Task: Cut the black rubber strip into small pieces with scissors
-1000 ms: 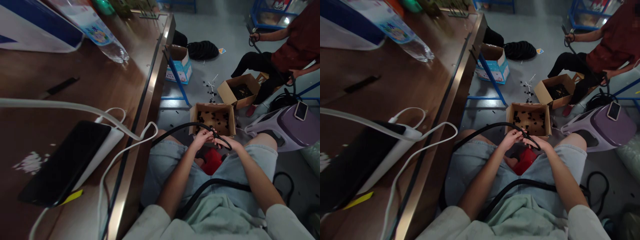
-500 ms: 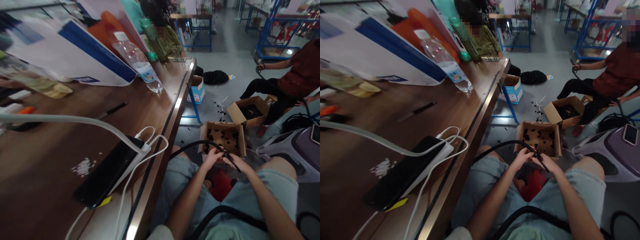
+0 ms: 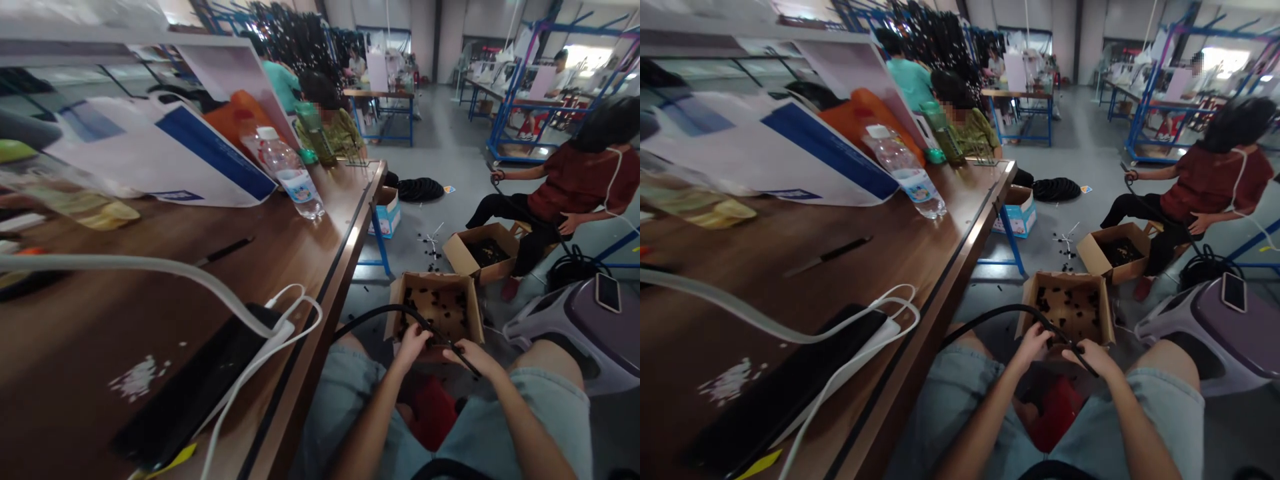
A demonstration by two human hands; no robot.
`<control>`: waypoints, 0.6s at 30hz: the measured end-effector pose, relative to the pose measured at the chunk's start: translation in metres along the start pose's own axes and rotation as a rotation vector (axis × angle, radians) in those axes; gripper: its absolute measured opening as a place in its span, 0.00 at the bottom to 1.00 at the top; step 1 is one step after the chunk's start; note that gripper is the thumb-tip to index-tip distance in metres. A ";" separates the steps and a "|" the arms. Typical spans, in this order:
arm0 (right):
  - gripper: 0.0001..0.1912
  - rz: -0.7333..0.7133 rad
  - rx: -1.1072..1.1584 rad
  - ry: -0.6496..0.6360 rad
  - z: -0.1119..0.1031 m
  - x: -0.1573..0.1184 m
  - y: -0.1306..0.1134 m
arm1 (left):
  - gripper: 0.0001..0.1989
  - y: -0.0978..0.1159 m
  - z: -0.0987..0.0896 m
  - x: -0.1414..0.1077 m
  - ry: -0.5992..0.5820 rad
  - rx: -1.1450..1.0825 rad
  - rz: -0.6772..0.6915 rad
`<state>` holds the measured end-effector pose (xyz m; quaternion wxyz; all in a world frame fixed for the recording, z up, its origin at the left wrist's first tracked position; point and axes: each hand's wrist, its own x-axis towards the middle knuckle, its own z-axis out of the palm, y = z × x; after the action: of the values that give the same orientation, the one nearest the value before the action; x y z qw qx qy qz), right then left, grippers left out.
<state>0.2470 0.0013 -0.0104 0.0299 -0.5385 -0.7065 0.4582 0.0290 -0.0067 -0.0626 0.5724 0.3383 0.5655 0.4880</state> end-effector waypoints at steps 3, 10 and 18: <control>0.35 0.015 0.016 -0.008 -0.001 -0.001 0.000 | 0.10 0.008 -0.002 -0.001 0.046 -0.026 -0.039; 0.35 0.108 0.109 0.053 0.006 0.000 0.000 | 0.24 0.021 0.004 -0.009 -0.005 -0.064 -0.064; 0.34 0.199 0.411 0.076 0.035 0.010 0.002 | 0.34 0.018 0.007 -0.012 -0.131 0.026 -0.113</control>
<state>0.2251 -0.0120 -0.0363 0.1203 -0.6050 -0.5400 0.5726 0.0346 -0.0117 -0.0408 0.6304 0.3443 0.5513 0.4243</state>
